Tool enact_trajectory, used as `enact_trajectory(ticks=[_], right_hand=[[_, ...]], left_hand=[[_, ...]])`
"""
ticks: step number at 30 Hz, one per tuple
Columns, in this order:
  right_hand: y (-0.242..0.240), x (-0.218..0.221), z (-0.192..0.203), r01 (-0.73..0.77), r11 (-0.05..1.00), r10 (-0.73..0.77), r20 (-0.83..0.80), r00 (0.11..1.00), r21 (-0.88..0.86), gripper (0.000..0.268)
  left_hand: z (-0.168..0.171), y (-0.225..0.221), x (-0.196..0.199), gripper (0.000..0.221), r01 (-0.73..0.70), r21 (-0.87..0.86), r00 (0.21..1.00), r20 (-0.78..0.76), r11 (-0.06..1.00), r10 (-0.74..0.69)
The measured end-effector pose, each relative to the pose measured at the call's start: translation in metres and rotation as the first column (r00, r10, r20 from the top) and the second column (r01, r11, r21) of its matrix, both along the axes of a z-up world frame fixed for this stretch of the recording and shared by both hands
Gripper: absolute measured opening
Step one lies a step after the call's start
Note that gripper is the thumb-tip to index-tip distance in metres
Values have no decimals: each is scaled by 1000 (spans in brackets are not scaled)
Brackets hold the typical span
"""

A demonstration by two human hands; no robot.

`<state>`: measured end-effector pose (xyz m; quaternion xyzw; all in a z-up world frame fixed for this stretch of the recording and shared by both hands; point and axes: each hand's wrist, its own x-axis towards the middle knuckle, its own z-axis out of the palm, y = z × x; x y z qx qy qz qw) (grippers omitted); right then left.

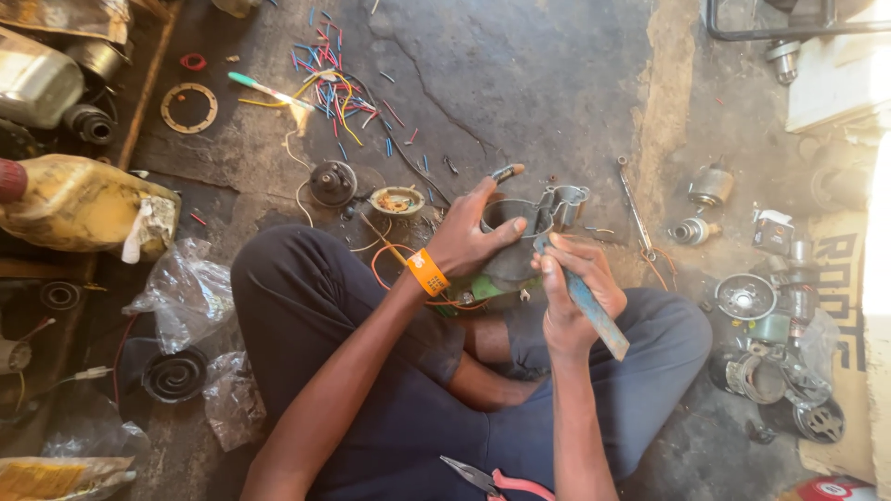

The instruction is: The person sits on the floor and uses a metal file to smooth the edges of a cylindrical motor housing. They rotate the part and file different sections while holding it with the other hand.

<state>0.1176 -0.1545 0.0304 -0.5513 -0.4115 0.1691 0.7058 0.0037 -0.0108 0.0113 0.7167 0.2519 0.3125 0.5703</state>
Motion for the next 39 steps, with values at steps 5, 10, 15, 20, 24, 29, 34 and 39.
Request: enact_trajectory(ticks=[5,10,15,20,24,29,34,39], right_hand=[[-4,-4,-6,21,1000,-21,7,1000,-14,10],[-3,-7,-1,47,997,-40,107,993,-64,8],[4,-5,2,67,996,-55,180,982,-58,9],[-3,-5,10,98,993,-65,371,926,-71,8],[4,-6,16,58,996,-43,201,979,-67,11],[-3,-7,10,39,997,-18,262,965,-72,11],[5,-10,17,34,997,-17,213,977,-73,11],[1,-11,15,80,995,-53,378,924,-56,13]], left_hand=[[2,2,-1,73,-18,6,1000,1,1000,18],[0,3,0,71,-34,0,999,22,999,34],[0,4,-1,71,-33,22,999,-17,999,33],[-1,-2,-2,72,-35,7,997,-65,999,35],[2,4,-1,69,-61,115,997,48,991,56],[-5,0,0,68,-46,17,999,10,999,46],[-3,5,-1,70,-44,0,999,-9,999,44],[-12,-1,1,65,-46,86,997,59,995,41]])
